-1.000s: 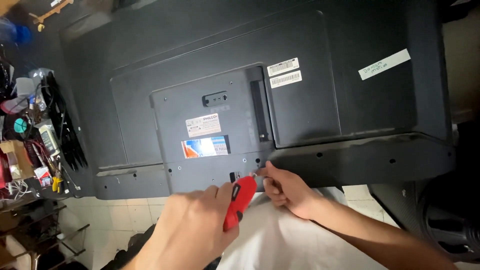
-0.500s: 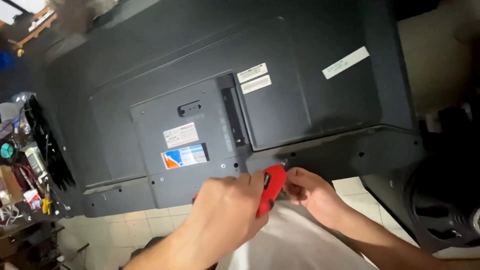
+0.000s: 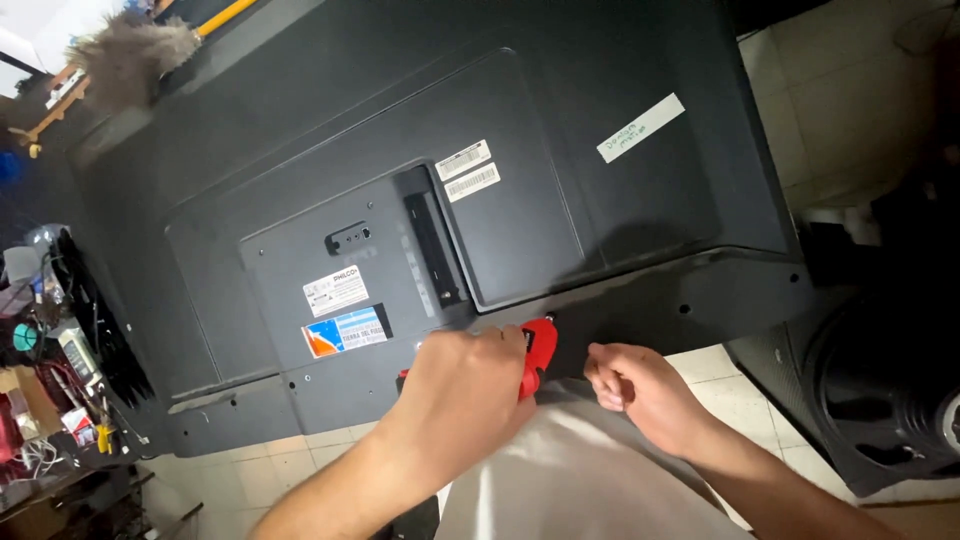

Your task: Removing screws from the back panel of a television using an electric screwdriver.

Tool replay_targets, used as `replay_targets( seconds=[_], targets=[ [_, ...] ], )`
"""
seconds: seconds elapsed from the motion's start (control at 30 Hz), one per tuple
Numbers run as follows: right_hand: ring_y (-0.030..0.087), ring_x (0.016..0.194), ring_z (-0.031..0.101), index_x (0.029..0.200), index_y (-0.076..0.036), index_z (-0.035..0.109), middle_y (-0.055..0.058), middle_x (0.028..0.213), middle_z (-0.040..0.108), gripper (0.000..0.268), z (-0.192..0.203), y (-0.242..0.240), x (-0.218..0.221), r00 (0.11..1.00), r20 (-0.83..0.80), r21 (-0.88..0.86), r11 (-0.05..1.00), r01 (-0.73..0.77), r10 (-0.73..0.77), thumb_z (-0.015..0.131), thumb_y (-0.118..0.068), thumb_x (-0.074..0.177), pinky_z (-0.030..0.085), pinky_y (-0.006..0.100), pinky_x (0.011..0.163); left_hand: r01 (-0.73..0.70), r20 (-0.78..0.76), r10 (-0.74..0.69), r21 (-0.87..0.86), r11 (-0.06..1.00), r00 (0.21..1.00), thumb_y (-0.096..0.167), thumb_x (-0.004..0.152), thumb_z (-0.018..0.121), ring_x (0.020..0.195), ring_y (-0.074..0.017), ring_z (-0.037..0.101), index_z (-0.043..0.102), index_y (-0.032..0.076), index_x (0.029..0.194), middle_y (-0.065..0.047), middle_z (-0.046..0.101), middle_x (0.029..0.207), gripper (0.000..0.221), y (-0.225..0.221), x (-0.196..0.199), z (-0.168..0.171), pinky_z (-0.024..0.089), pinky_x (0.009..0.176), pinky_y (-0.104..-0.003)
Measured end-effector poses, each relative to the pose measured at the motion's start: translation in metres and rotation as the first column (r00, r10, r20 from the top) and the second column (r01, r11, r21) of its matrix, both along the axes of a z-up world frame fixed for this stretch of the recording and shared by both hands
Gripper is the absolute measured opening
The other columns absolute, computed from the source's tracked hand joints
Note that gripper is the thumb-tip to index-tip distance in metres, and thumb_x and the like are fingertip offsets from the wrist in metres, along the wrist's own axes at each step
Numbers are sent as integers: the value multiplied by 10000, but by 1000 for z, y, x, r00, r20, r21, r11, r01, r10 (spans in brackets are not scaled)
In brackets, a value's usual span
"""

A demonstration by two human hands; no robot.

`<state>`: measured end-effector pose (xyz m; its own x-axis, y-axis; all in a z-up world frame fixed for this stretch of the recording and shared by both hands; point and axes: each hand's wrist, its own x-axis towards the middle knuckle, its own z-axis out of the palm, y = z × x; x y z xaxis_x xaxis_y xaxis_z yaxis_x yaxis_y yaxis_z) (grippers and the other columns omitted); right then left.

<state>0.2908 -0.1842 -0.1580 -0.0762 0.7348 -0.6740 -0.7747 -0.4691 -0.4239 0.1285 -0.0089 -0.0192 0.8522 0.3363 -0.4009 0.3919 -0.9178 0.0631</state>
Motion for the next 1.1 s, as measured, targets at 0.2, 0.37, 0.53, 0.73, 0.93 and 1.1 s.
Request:
replay_targets(
  seconds=[0.2, 0.37, 0.53, 0.73, 0.93, 1.1],
  targets=[
    [182, 610, 326, 611, -97, 441, 55, 697, 488, 518, -2, 1, 9, 999, 8, 31, 998, 46, -46, 594, -196, 1096, 281, 378, 622, 64, -74, -61, 40, 997, 995, 247, 799, 685, 434, -144, 429, 541, 183, 710, 54, 502, 587, 181, 0, 12, 1, 275, 371, -349],
    [195, 620, 300, 611, -87, 419, 66, 713, 467, 433, 4, 3, 14, 998, 35, 26, 998, 55, -56, 506, -68, 1035, 263, 383, 615, 50, -87, -51, -16, 999, 995, 181, 736, 636, 451, -147, 389, 459, 193, 684, 76, 453, 560, 185, 10, 22, 0, 266, 393, -364],
    [170, 624, 309, 628, -99, 450, 62, 747, 483, 507, -6, -1, 11, 997, 5, 44, 996, 76, -76, 593, -202, 1103, 275, 358, 620, -81, -248, 39, -160, 984, 968, 329, 839, 644, 489, -278, 553, 546, 161, 731, -14, 591, 595, 222, 31, 37, 5, 382, 451, -408],
    [183, 617, 295, 639, -98, 424, 49, 695, 418, 480, 0, 2, 10, 995, 65, 91, 993, 71, -77, 567, -183, 1089, 264, 376, 605, 182, -84, -181, 3, 983, 980, 79, 741, 670, 519, -145, 495, 520, 194, 703, 48, 509, 652, 194, -5, 23, -4, 286, 400, -351],
    [174, 605, 334, 626, -104, 477, 57, 698, 489, 522, -7, 3, 3, 992, 33, 80, 990, 117, -120, 621, -243, 1107, 286, 361, 598, 172, -144, -174, -28, 985, 974, 243, 894, 709, 512, -159, 568, 567, 196, 733, 60, 544, 648, 220, 1, 30, -3, 340, 405, -344],
    [176, 604, 298, 640, -99, 454, 60, 711, 457, 399, 2, 3, 3, 979, 111, 107, 981, 160, -172, 527, -110, 1033, 263, 370, 583, 225, -184, -237, -82, 971, 954, 139, 859, 695, 562, -159, 567, 620, 225, 703, 56, 561, 722, 193, 4, 32, -3, 337, 428, -330]
  ],
)
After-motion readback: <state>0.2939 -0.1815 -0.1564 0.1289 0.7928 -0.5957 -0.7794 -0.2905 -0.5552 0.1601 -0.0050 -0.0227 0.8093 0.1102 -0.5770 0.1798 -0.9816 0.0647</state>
